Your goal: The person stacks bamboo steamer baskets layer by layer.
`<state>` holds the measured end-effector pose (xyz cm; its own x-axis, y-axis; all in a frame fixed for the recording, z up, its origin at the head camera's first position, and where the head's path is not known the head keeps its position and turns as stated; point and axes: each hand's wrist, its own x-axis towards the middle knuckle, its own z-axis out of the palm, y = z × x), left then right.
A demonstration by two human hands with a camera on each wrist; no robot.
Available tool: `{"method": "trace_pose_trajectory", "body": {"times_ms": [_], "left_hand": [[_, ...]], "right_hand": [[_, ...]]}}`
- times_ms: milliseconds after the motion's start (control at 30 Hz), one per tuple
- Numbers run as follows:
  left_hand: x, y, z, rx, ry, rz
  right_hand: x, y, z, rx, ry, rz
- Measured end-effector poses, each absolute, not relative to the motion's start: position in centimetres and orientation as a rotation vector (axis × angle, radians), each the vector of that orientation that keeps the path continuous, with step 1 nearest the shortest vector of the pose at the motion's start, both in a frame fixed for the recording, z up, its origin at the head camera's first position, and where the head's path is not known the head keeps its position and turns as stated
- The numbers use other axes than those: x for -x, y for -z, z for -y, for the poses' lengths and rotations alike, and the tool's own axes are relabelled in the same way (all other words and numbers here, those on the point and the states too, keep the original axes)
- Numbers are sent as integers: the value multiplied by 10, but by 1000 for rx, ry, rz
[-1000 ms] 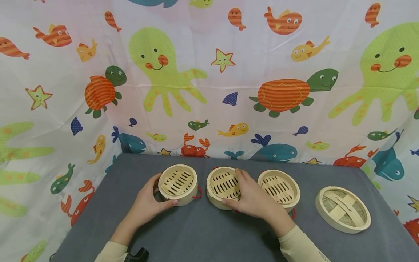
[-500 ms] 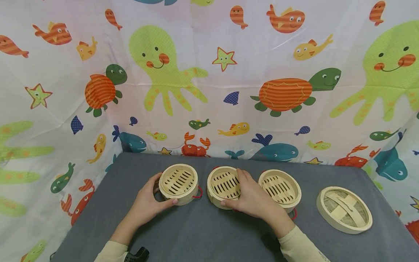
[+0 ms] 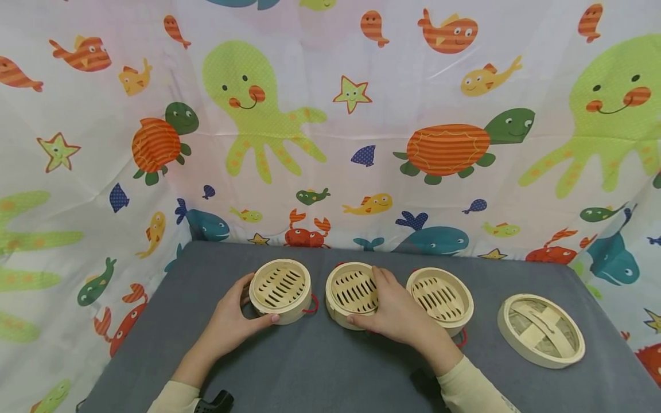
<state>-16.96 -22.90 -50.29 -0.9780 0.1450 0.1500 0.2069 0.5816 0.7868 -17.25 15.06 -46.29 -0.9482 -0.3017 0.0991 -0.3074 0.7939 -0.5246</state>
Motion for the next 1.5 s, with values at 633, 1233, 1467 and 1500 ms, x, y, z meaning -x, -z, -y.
{"method": "trace_pose_trajectory", "body": {"times_ms": [633,1233,1467,1500], "left_hand": [[173,502,233,291,1335,2748],[175,506,230,304,1342,2758],[174,504,230,310,1336,2758],[174,504,230,310,1337,2758]], "right_hand": [[175,447,-148,-515,-894,2935],[181,428,-139,-447,-839,2817],[183,423,-129,-483,-870,2783],[183,423,-128,-488,-870,2778]]}}
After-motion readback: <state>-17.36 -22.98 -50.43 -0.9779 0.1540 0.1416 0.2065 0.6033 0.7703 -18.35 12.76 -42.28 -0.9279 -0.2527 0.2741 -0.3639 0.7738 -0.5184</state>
